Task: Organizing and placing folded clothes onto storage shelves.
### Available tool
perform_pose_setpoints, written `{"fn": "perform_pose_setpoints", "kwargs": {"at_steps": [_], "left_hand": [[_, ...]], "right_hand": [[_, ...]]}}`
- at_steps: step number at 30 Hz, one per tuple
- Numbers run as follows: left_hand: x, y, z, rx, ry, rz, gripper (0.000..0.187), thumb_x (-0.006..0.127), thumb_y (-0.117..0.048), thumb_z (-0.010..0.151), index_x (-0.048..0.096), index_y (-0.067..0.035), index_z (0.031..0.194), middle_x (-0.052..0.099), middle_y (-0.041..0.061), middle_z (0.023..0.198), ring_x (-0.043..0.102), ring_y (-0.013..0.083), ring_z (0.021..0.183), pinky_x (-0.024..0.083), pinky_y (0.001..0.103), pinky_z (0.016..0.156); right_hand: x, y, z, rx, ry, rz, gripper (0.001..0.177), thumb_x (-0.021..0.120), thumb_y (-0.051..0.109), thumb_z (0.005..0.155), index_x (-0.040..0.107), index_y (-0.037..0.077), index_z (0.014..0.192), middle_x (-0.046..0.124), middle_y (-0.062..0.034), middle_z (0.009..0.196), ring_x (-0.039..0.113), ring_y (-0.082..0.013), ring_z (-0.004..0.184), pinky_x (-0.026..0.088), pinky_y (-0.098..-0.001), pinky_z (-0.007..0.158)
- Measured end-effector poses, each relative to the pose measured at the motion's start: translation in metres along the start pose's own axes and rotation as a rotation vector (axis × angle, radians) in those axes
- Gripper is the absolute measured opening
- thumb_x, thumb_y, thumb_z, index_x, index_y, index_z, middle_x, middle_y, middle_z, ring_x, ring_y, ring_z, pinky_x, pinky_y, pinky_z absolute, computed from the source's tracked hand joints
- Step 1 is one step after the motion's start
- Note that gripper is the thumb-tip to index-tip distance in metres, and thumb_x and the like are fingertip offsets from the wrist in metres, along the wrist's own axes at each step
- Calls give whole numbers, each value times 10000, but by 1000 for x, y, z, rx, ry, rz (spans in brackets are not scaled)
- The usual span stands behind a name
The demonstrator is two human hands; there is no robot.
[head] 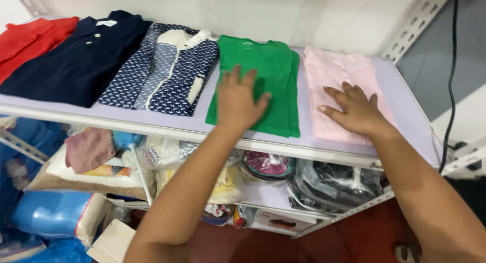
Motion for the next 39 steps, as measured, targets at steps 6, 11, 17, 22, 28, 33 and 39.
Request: {"fn": "perform_pose_setpoints", "kwargs": {"at_steps": [6,11,17,22,28,33,39], "left_hand": [[-86,84,7,-136,15,341,777,754,-582,795,544,-244,1462,315,237,1598,141,592,1465,59,777,1124],[-107,149,-5,-253,224,398,943,630,-801,724,445,-323,1517,205,178,1652,-5,580,1494,-41,803,1091],[-97,162,-15,-324,410,318,992,521,-877,722,358,-376,1564,132,153,1689,-33,574,1501,-50,825,1087],[-101,146,-20,-325,525,327,1030,513,-878,739,278,-355,1594,85,167,1691,-65,594,1491,-54,826,1081],[-106,148,-21,-307,574,310,1057,485,-885,765,211,-313,1611,26,229,1676,-108,624,1469,-58,842,1047],[-138,190,-2,-185,196,295,922,422,-839,873,287,-300,1609,139,264,1656,25,595,1487,-34,836,1081],[-197,309,31,-275,159,482,902,514,-840,804,368,-383,1567,164,216,1682,8,588,1512,-64,824,1067]], "right_hand": [[-20,112,-15,-277,-175,35,739,475,671,929,406,272,1547,196,-212,1671,125,-412,1554,54,-738,1163],[7,187,-10,-406,-153,78,738,491,678,925,391,307,1555,141,-221,1677,89,-448,1549,59,-735,1151],[22,225,-1,-315,-61,75,728,541,702,869,395,427,1527,61,-158,1696,30,-448,1541,64,-726,1152],[30,215,-2,-268,-33,38,703,540,707,853,414,469,1503,58,-103,1713,34,-415,1553,76,-713,1162],[24,222,-5,-227,-9,26,723,534,700,846,416,471,1522,54,-85,1714,19,-388,1553,66,-710,1150],[16,243,9,-106,-49,5,662,536,696,889,496,373,1466,142,-98,1724,56,-344,1605,49,-688,1221],[8,354,36,-394,-215,36,726,541,649,919,425,278,1533,149,-207,1683,76,-401,1565,27,-678,1194]]}}
Point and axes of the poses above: each hand's wrist, its own z-axis towards the middle knuckle, its own x-axis out of the palm, y = z × x, the point moved 6 cm from there along z, towards the middle knuckle
